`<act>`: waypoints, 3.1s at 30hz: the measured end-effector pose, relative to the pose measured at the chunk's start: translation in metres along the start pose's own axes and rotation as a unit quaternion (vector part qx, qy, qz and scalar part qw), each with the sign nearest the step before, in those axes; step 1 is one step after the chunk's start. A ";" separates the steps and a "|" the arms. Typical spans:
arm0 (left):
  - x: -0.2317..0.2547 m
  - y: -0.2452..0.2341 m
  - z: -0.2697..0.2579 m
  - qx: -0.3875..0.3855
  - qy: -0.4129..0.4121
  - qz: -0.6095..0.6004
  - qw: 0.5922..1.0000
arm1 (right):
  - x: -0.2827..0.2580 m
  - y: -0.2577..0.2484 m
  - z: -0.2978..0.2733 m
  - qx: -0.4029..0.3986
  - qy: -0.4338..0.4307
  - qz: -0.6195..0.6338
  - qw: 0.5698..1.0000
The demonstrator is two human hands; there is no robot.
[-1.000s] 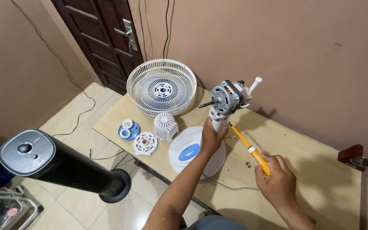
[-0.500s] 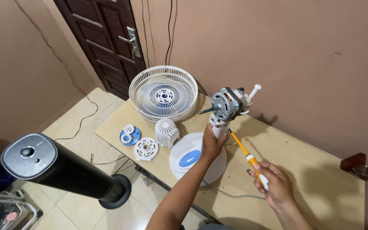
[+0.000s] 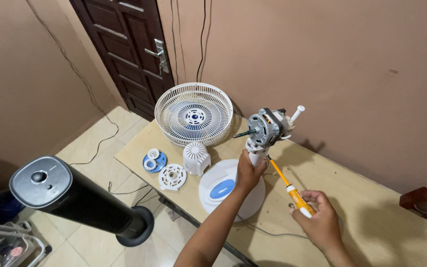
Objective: The person uses a screwdriver to tighten screws on the motor housing of a disassembled pedestal fan. The person holds the motor assembly with one hand and turns the screwdriver with the other, working on the junction between the motor and the fan stand.
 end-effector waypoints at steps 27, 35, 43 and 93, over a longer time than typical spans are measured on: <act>-0.003 -0.001 0.001 -0.009 0.021 -0.019 1.000 | 0.053 0.013 0.026 -0.219 0.208 0.287 0.909; 0.006 -0.003 0.001 0.000 0.020 -0.042 0.999 | -0.022 -0.006 -0.022 0.051 -0.179 -0.046 0.981; 0.008 -0.005 0.005 0.000 0.009 -0.016 1.000 | -0.047 -0.012 -0.045 0.138 -0.291 -0.231 0.918; 0.004 -0.003 0.002 0.005 0.017 -0.025 1.000 | -0.017 0.000 -0.005 -0.004 -0.076 -0.005 0.997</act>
Point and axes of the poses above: each hand's wrist, its own z-axis towards the middle knuckle, its own y-axis out of the palm, x = y × z, the point moved 6 cm from there along z, towards the middle knuckle, and after that the axes turned 15 degrees about y, right-handed, at the moved point
